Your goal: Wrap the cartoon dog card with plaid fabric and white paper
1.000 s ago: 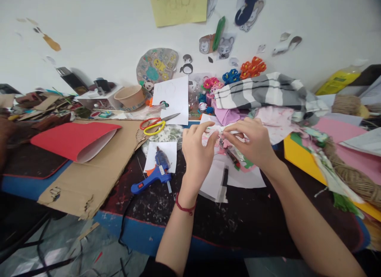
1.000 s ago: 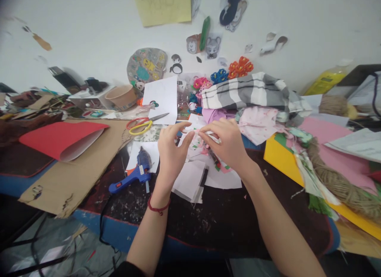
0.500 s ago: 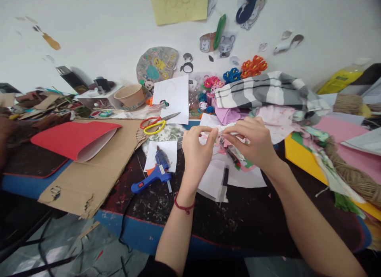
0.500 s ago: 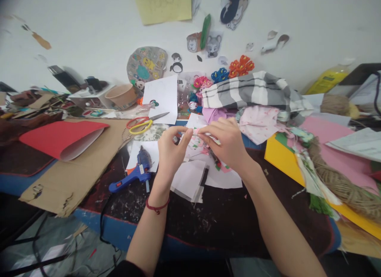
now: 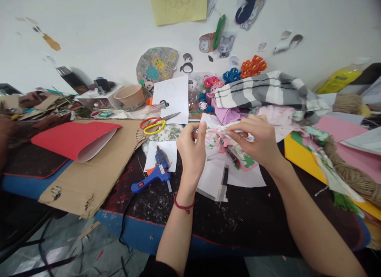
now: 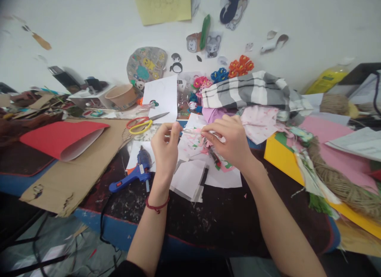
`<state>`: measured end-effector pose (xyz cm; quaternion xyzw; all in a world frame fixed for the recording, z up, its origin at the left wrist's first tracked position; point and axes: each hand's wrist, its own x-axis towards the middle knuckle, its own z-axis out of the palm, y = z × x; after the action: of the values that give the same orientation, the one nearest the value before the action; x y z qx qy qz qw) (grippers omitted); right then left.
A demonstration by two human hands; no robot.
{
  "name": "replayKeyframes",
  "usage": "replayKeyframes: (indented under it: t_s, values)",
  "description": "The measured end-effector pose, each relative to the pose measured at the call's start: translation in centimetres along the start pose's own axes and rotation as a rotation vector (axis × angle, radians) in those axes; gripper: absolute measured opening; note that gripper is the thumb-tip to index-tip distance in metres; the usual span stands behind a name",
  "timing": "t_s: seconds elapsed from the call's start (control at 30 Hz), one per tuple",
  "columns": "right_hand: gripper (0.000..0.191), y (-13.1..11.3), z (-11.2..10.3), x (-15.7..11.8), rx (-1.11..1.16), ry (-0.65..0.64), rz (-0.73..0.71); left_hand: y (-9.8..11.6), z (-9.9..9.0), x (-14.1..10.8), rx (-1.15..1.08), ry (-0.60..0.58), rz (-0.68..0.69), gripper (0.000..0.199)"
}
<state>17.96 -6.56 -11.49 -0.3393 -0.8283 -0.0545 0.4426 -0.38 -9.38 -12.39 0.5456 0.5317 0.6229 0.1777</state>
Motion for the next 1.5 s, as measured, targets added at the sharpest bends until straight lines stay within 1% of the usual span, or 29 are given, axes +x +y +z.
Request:
replayKeyframes:
  t_s: [0.07,0.1,0.17,0.23,0.47,0.57,0.7,0.8,0.87,0.97,1.03,1.1,1.17,1.2,1.23,1.3,1.33,1.37,1.43,1.47,1.5]
  values:
    - [0.019,-0.1,-0.1,0.1,0.005,0.001,-0.01,0.2,0.1,0.0,0.027,-0.089,0.043,0.026]
    - [0.02,-0.1,-0.1,0.1,0.004,-0.002,-0.011,0.2,0.1,-0.1,0.017,-0.133,0.043,0.023]
    - [0.021,-0.2,0.0,0.1,0.0,-0.013,-0.01,0.3,0.1,-0.1,-0.028,-0.199,0.007,0.019]
    - [0.022,-0.2,0.0,0.1,0.005,-0.022,-0.014,0.2,0.0,-0.1,-0.072,-0.216,-0.038,0.019]
    - [0.02,-0.6,0.1,0.1,0.028,-0.047,-0.033,-0.4,0.4,-0.2,-0.206,-0.153,-0.133,0.018]
    - [0.022,-0.9,0.1,0.2,0.042,-0.055,-0.026,-0.2,0.6,-0.4,-0.329,-0.122,-0.212,0.016]
    - [0.021,-1.0,0.1,0.2,0.051,-0.059,-0.031,-0.4,0.7,-0.2,-0.538,-0.104,-0.358,0.013]
    - [0.019,-0.8,0.1,0.1,0.046,-0.056,-0.042,-1.0,0.4,0.2,-0.607,-0.073,-0.444,0.015]
    - [0.018,-0.6,0.1,0.1,0.043,-0.04,-0.039,-1.3,0.1,0.6,-0.606,-0.034,-0.45,0.02]
    - [0.019,-0.2,-0.2,0.0,0.051,-0.006,-0.013,-1.3,-0.2,0.8,-0.555,0.032,-0.397,0.03]
    - [0.02,-0.1,-0.3,0.1,0.054,0.011,0.008,-1.1,-0.3,0.8,-0.485,0.049,-0.343,0.039]
    - [0.021,-0.1,-0.5,0.1,0.052,0.02,0.018,-0.8,-0.3,0.6,-0.358,0.024,-0.275,0.05]
    - [0.022,-0.1,-0.6,0.1,0.051,0.026,0.016,-0.6,-0.3,0.4,-0.145,-0.009,-0.194,0.059]
    - [0.021,-0.1,-0.6,0.1,0.048,0.026,0.011,-0.6,-0.4,0.4,-0.016,-0.005,-0.141,0.058]
    - [0.021,-0.1,-0.6,0.1,0.04,0.026,0.004,-0.6,-0.5,0.3,0.112,0.014,-0.082,0.05]
    - [0.02,-0.1,-0.7,0.1,0.016,0.025,-0.012,-0.8,-0.6,0.2,0.303,0.076,0.008,0.022]
    - [0.019,-0.1,-0.7,0.1,0.0,0.028,-0.023,-0.9,-0.7,0.2,0.359,0.1,0.021,0.014]
    - [0.019,-0.1,-0.7,0.1,-0.017,0.033,-0.035,-0.9,-0.7,0.2,0.395,0.111,0.009,0.015]
    - [0.018,-0.1,-0.7,0.1,-0.055,0.048,-0.06,-0.9,-0.8,0.2,0.416,0.102,-0.031,0.031]
    - [0.018,-0.1,-0.7,0.1,-0.076,0.055,-0.069,-0.9,-0.8,0.2,0.403,0.094,-0.018,0.035]
    - [0.018,-0.1,-0.7,0.1,-0.099,0.059,-0.076,-0.8,-0.8,0.2,0.376,0.082,0.023,0.031]
